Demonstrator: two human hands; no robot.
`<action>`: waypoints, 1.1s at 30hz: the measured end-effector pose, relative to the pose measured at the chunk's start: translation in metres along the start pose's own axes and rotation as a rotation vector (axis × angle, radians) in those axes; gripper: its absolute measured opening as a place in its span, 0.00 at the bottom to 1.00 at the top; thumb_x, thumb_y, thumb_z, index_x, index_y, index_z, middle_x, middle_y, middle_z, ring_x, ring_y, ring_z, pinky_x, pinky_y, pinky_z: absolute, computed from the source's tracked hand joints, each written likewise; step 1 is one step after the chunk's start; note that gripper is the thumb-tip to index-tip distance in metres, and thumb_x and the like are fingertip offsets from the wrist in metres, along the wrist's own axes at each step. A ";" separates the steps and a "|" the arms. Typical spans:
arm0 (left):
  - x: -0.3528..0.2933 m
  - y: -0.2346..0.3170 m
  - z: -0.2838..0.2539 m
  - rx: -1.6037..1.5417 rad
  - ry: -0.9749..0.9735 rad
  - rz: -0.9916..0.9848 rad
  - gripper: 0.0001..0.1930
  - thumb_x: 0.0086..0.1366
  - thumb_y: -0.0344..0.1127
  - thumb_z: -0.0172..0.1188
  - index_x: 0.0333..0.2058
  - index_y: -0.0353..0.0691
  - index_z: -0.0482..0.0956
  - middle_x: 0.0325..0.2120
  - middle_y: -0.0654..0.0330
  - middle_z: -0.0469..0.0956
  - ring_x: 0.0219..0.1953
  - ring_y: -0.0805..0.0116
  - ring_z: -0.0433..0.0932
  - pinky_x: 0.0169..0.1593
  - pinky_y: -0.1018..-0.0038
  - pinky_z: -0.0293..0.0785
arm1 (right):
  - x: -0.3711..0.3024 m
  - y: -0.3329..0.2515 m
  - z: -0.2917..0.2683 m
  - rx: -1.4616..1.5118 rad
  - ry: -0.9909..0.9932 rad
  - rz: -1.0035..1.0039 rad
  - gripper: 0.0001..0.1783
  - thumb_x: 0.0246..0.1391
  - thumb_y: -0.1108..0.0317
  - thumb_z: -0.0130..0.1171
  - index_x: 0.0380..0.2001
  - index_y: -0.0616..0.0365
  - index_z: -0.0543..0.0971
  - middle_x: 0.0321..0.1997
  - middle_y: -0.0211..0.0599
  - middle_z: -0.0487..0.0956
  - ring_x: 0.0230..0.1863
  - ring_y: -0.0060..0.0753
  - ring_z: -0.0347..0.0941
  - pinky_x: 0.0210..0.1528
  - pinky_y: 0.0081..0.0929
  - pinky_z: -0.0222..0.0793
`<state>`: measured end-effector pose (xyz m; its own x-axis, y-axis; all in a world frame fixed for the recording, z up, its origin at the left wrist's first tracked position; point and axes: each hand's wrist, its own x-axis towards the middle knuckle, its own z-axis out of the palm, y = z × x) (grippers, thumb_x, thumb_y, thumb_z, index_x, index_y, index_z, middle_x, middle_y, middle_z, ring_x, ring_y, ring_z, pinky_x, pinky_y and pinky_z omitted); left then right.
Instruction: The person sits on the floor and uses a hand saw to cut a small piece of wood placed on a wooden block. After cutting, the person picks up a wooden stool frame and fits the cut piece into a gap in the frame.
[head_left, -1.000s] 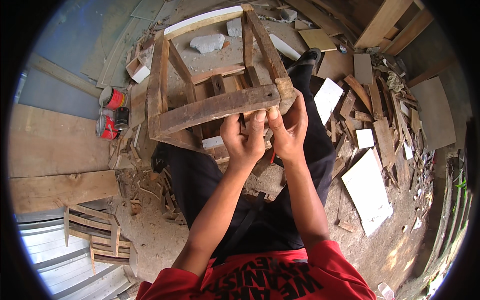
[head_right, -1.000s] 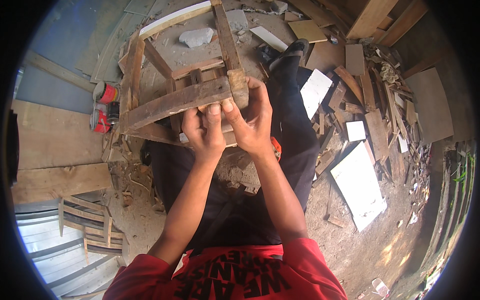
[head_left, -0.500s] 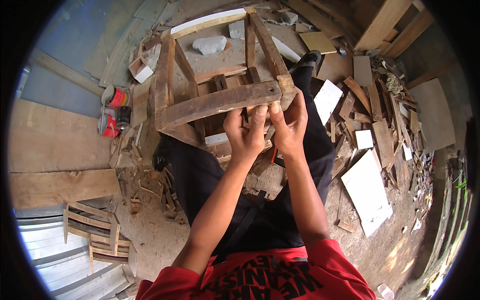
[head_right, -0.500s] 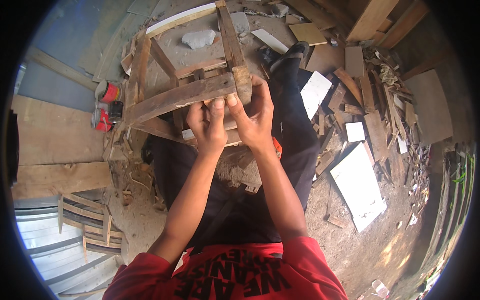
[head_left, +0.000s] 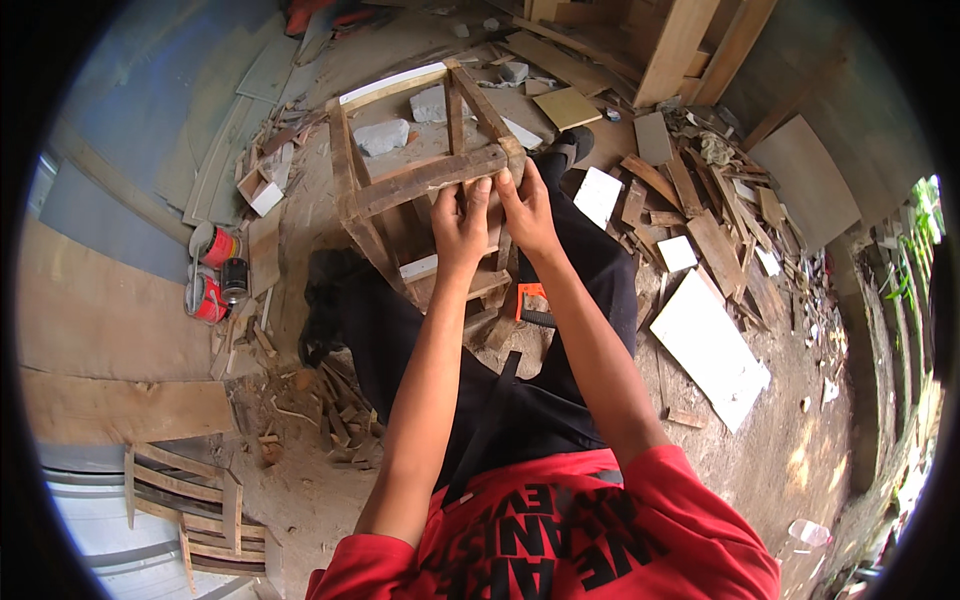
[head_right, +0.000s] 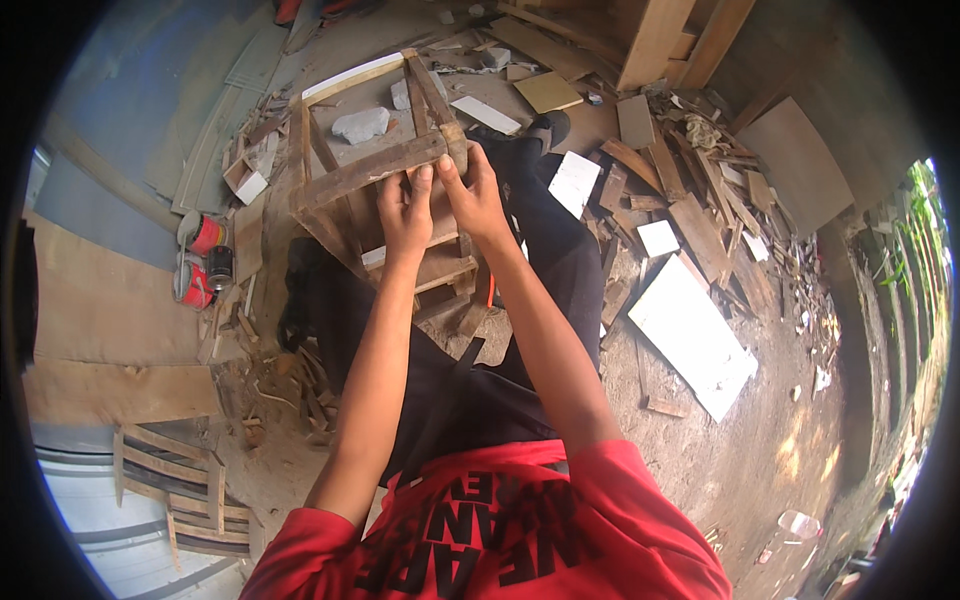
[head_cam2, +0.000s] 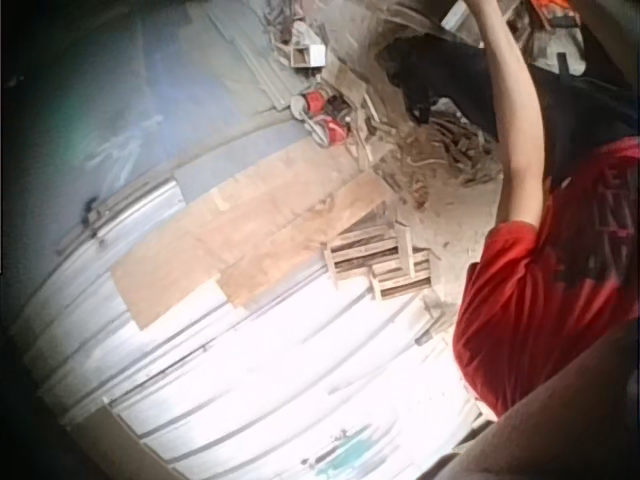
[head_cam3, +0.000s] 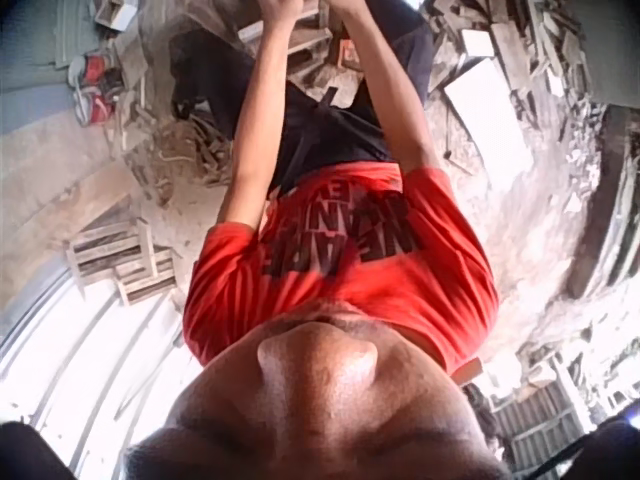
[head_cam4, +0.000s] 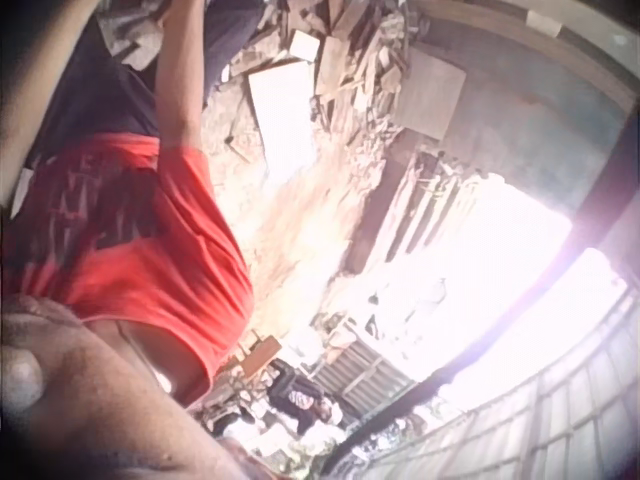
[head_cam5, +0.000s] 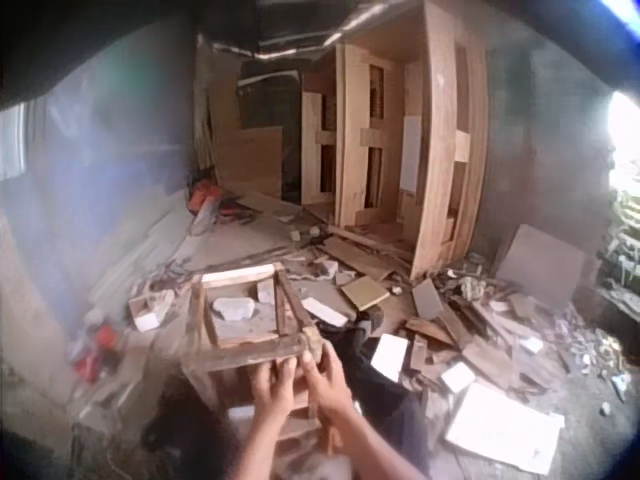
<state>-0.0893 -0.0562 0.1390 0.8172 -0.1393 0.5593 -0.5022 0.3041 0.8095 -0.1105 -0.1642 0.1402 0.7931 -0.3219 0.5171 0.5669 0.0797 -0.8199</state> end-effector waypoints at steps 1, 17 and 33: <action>0.001 -0.001 -0.005 -0.002 -0.009 0.003 0.15 0.71 0.39 0.57 0.46 0.30 0.77 0.42 0.58 0.81 0.45 0.73 0.76 0.49 0.74 0.71 | -0.001 0.002 0.002 0.001 0.007 -0.001 0.27 0.64 0.53 0.59 0.53 0.66 0.69 0.48 0.37 0.75 0.50 0.23 0.67 0.56 0.25 0.63; -0.003 0.005 0.010 0.065 0.137 0.041 0.13 0.69 0.38 0.58 0.40 0.31 0.77 0.37 0.59 0.80 0.40 0.73 0.75 0.44 0.73 0.71 | -0.005 -0.003 0.012 -0.004 0.080 -0.037 0.21 0.64 0.58 0.59 0.49 0.65 0.71 0.46 0.36 0.78 0.47 0.22 0.70 0.51 0.24 0.67; -0.002 0.009 0.001 -0.016 0.043 -0.032 0.15 0.71 0.38 0.57 0.43 0.27 0.77 0.41 0.57 0.80 0.43 0.73 0.77 0.47 0.76 0.72 | -0.008 -0.007 0.007 -0.036 0.109 0.005 0.24 0.61 0.55 0.62 0.47 0.67 0.72 0.41 0.38 0.78 0.43 0.24 0.69 0.48 0.25 0.67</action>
<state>-0.0962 -0.0543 0.1454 0.8446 -0.1087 0.5243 -0.4709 0.3150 0.8240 -0.1192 -0.1559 0.1430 0.7658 -0.4229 0.4845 0.5529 0.0483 -0.8318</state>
